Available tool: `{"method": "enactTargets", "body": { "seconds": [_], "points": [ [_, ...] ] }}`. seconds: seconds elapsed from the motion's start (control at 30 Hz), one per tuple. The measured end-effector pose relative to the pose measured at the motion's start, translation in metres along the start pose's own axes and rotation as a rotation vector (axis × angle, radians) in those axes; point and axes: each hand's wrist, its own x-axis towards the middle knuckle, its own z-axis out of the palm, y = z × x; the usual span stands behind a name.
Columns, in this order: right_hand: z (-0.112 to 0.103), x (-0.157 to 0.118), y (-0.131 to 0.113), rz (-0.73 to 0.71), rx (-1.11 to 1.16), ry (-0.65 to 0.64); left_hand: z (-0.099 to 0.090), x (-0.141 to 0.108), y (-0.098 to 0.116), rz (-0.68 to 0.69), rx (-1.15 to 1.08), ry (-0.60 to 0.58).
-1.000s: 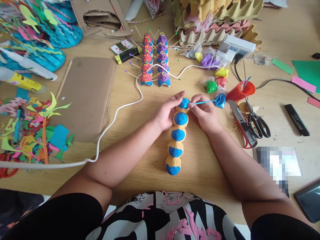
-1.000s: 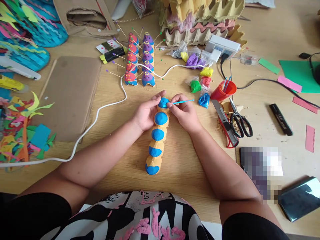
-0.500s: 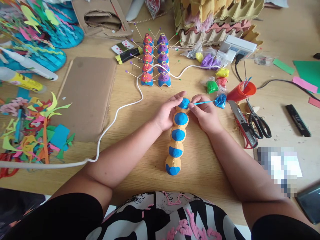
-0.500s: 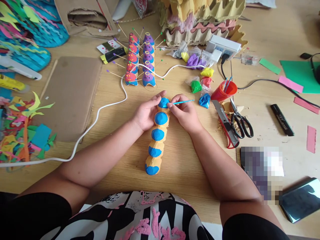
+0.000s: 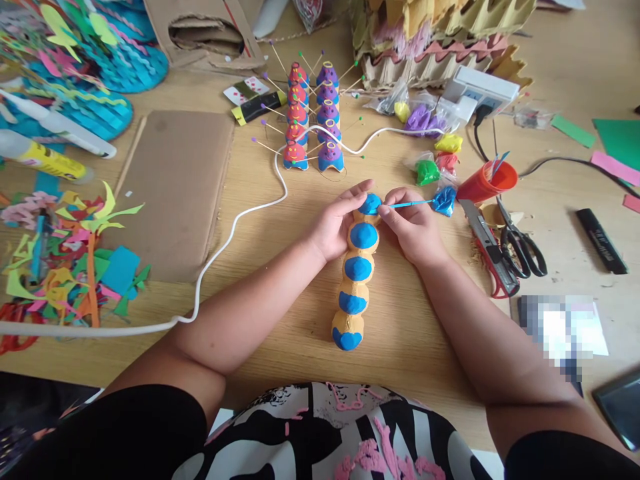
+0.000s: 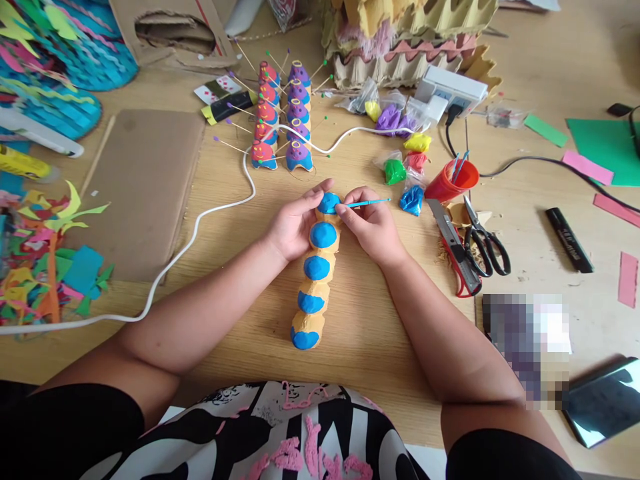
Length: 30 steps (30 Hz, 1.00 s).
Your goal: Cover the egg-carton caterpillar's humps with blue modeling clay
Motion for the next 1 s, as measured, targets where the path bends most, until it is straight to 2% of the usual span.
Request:
{"method": "enactTargets", "body": {
  "seconds": [0.77,1.0],
  "points": [
    [0.0031,-0.0021,-0.0015,0.02,0.026,0.006,0.0017,-0.0011,0.0008,0.016,-0.015,-0.023],
    [0.0028,-0.0023,-0.0008,0.006,0.008,0.009,0.0028,-0.0016,0.0011,-0.013,-0.037,0.003]
  ]
}}
